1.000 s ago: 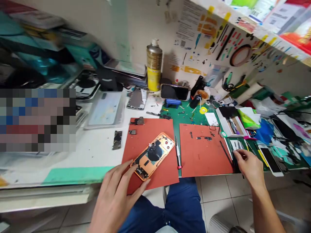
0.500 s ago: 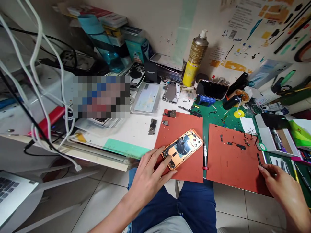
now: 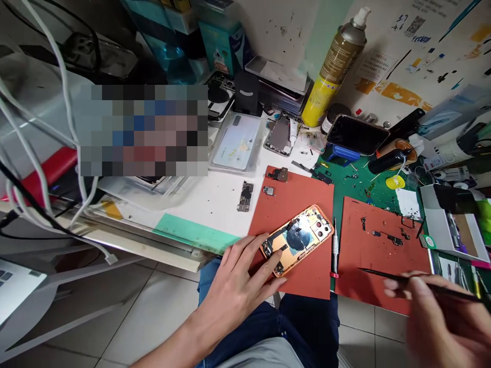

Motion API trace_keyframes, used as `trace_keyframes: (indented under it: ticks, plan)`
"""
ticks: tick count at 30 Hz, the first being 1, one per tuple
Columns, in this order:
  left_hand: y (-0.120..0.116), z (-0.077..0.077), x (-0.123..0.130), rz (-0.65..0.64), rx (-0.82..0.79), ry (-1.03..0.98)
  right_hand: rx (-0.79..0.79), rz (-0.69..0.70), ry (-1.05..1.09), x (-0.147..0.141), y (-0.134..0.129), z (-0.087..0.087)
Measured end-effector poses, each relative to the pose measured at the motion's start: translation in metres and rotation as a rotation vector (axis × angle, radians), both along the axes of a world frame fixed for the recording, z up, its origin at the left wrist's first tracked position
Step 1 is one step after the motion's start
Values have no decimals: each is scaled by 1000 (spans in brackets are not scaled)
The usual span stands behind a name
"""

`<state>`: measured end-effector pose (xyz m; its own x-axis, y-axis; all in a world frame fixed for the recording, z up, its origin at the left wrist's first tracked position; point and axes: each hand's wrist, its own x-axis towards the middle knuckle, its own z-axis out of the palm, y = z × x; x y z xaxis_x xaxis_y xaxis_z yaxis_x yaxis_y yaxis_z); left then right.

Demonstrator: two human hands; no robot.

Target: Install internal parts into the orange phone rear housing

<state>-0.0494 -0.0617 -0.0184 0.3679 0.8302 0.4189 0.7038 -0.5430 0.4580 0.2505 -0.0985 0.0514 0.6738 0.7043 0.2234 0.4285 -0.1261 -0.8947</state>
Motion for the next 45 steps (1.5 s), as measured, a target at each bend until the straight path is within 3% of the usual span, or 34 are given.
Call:
trace_keyframes:
  ticks: [2,3,7,10,15,18,21,25,28,34,45]
  plan:
    - [0,1,0,0,-2,-2,22,73,118,-51,8,-1]
    - [1,1,1,-1,1,1,5,191,164,-70,13,-5]
    - [2,3,1,-6,22,19,-38,412,192,-100,26,-30]
    - [2,1,0,-11,20,14,-67,455,137,-99,29,-35]
    - [0,-2,-1,-5,-1,-4,-18,404,240,-80,31,-5]
    - [0,-3,-1,-10,-6,-14,-15,510,362,-64,34,5]
    - [1,-4,0,-6,11,-12,-102,555,323,-59,35,-3]
    - [0,-4,0,2,26,-13,-66,523,-92,-76,37,-22]
    - [0,-4,-1,6,27,-16,-88,556,-259,-88,45,-26]
    - [1,-6,-1,4,47,-24,-381,593,-271,-98,65,-23]
    - [1,-8,-2,-4,33,-16,-449,620,-282,-102,69,-21]
